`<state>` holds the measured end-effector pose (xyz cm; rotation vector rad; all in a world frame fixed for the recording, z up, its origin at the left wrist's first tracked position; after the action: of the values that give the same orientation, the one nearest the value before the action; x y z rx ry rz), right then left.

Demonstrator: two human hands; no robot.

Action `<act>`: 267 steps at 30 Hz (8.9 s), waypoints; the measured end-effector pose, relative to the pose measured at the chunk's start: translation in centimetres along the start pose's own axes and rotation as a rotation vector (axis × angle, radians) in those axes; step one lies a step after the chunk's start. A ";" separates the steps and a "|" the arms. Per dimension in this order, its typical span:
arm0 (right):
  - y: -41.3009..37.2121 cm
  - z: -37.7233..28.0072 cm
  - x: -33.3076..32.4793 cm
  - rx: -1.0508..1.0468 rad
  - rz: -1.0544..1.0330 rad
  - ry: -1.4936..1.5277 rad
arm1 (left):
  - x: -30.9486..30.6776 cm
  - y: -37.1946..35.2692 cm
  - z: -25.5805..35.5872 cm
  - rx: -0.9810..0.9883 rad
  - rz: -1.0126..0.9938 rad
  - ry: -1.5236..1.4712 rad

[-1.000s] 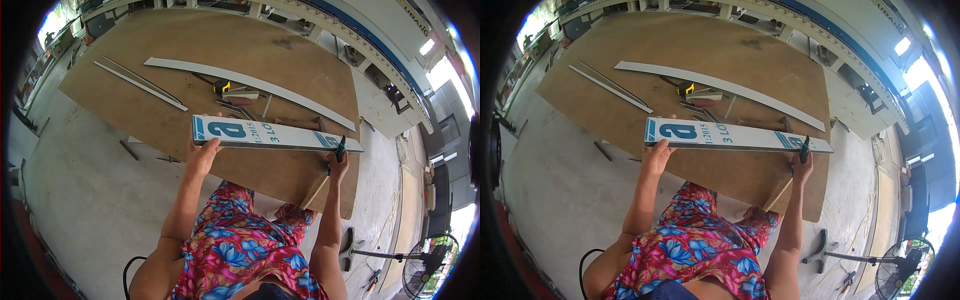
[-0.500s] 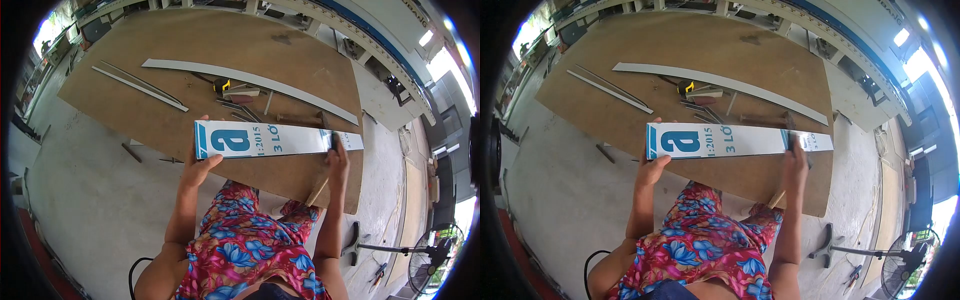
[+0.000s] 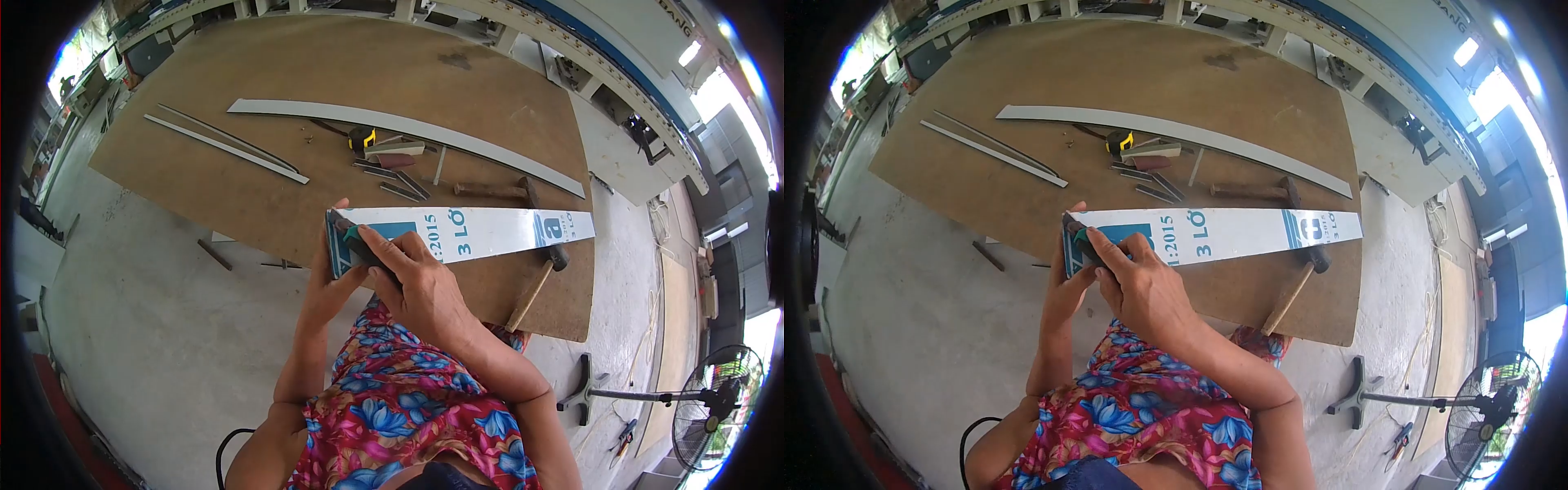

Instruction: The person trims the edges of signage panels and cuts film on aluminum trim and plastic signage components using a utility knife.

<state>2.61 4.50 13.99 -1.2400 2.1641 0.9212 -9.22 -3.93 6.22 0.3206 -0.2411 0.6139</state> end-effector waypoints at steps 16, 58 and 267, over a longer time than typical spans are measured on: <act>-0.2 0.4 -0.3 0.101 -0.021 -0.023 | -0.2 -0.4 -0.4 -0.011 -0.015 -0.001; -2.4 3.7 -3.0 0.247 0.095 -0.107 | 0.4 -0.1 -0.1 -0.031 0.053 0.005; -11.9 19.2 -16.5 0.495 0.861 0.023 | -0.5 1.6 1.4 0.228 0.343 0.424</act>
<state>22.33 23.67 8.87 -0.0537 2.7403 0.5737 -10.70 -3.47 7.73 0.3628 0.1885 1.0337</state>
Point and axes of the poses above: each hand's wrist, its own y-axis towards the middle knuckle, its own x-axis out of the palm, z = x × y, the point moved 3 cm from there along y, towards the middle knuckle, and after that the axes turned 2 degrees about y, right-handed, at the moved point
